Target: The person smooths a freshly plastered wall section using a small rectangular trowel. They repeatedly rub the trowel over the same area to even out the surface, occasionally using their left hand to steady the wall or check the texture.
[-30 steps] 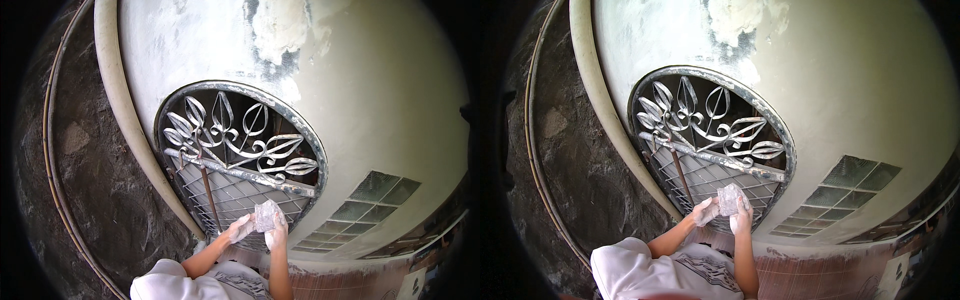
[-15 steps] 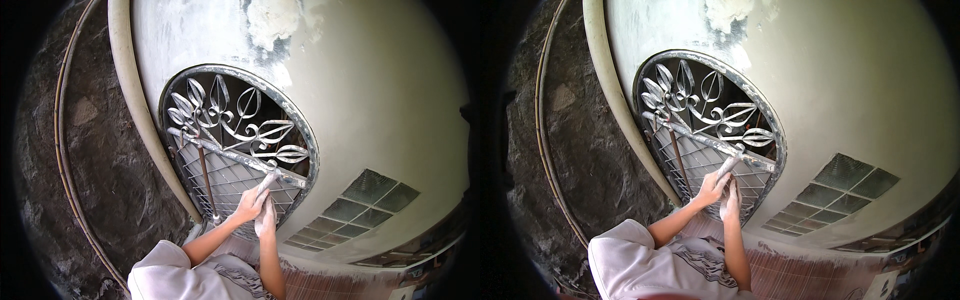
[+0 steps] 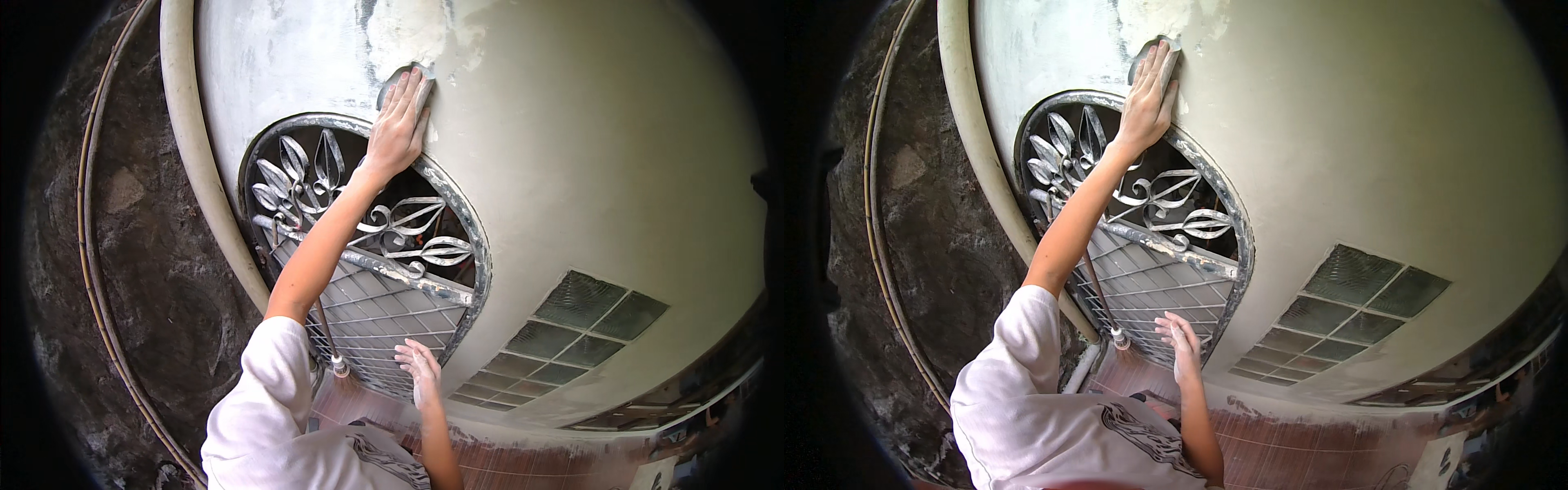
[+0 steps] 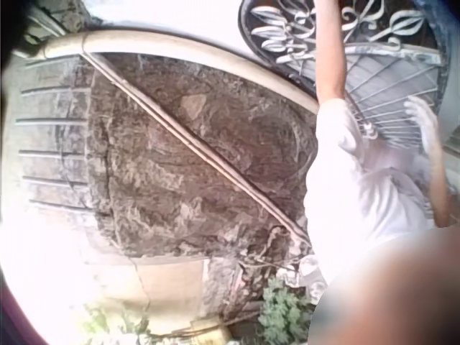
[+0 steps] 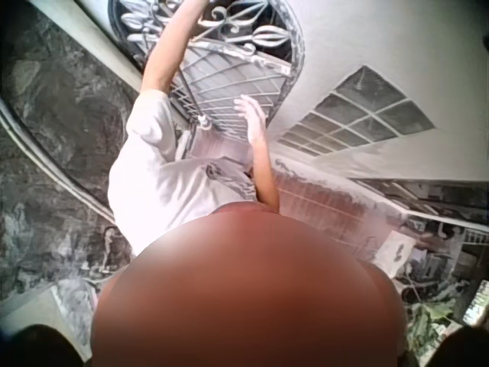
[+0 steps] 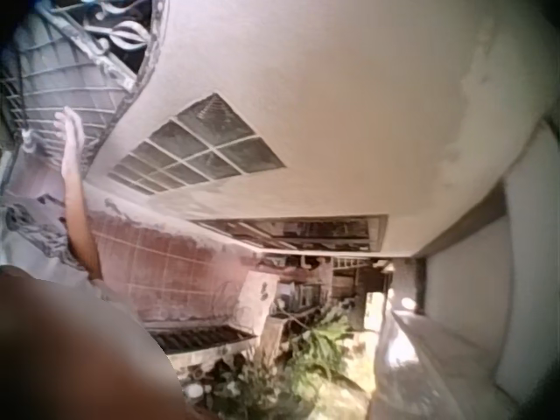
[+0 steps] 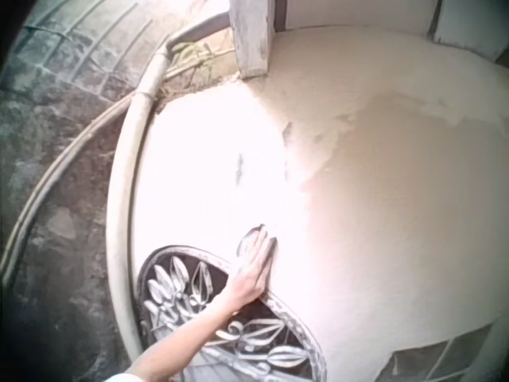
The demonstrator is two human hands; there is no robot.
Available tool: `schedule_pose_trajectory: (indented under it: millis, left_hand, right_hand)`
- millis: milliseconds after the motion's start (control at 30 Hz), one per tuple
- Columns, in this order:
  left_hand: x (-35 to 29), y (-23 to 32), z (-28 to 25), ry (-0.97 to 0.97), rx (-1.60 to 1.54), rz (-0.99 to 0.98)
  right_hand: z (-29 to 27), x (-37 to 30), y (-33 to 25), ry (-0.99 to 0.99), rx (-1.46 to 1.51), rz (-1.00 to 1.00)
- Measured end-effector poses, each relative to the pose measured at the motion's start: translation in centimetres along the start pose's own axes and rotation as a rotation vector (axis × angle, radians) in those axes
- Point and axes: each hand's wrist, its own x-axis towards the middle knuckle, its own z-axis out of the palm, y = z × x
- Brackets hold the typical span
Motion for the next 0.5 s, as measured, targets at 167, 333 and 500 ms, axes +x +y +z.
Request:
schedule_pose_trajectory:
  millis: [167,333,500]
  left_hand:
    - [-1.7,-2.3,-2.9,-0.121,-0.008,0.030]
    - [4.3,-4.2,-2.2,-0.143,0.000,0.209]
    - [2.5,-5.3,-5.2,-0.277,0.035,0.265]
  right_hand:
    - [-1.7,-0.2,-0.7,0.031,-0.057,0.036]
    - [-0.5,3.0,-1.2,0.020,-0.038,-0.035]
    - [2.2,5.0,-0.3,-0.056,0.019,-0.029]
